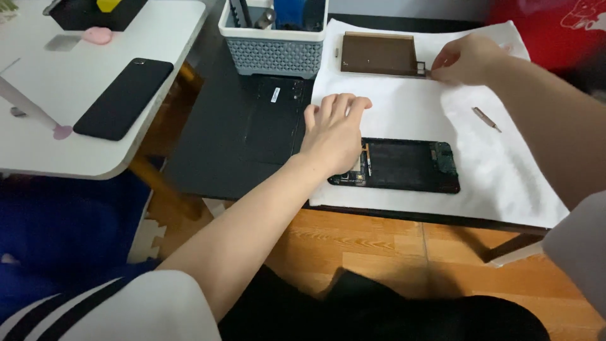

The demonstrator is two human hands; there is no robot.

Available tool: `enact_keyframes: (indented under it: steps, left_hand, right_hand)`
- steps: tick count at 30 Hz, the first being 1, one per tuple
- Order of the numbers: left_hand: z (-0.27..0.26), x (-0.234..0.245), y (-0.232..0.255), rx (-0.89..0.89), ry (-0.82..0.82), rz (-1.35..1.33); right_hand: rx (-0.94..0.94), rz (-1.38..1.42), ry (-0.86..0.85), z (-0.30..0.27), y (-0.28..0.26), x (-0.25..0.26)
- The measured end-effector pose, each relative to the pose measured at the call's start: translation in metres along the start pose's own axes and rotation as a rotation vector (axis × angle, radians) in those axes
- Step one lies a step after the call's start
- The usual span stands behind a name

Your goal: Repairing a smartphone by connecting internal ribbon cables and installing the battery.

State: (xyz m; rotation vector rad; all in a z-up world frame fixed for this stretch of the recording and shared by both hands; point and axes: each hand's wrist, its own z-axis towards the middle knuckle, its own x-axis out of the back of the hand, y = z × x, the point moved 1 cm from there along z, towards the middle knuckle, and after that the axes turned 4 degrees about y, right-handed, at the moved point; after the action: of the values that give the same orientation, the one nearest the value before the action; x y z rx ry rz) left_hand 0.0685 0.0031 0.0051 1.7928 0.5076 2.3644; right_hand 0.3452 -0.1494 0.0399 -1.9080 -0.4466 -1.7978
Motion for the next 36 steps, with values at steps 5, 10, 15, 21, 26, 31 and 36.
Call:
enact_keyframes:
  steps: [5,10,15,21,26,31,36]
  left_hand:
    - [-0.003,0.003,0.000,0.000,0.020,-0.035]
    - [-0.005,0.005,0.000,0.000,0.037,-0.048]
    - [-0.004,0.005,0.000,0.021,0.045,-0.030]
    - [-0.006,0.003,-0.002,-0.020,0.098,-0.040]
    - [-0.008,-0.002,-0.004,-0.057,0.209,-0.079]
    - [-0.010,-0.003,-0.008,-0.009,0.269,-0.108]
    - [-0.010,0.000,-0.007,-0.012,0.234,-0.112]
  right_hand:
    - [-0.008,-0.011,-0.112,0.005,-0.011,0.008]
    - [0.069,-0.136,-0.136,0.018,-0.002,-0.006]
    - [0.090,-0.037,-0.042,0.008,0.009,-0.002]
    - [0.143,0.131,-0.035,-0.081,-0.047,0.055]
    - [0.397,0.254,-0.112,-0.097,-0.050,0.016]
    - [0.239,0.341,-0.036,-0.109,-0.056,0.010]
    - [0.033,0.116,0.146,-0.076,-0.015,0.014]
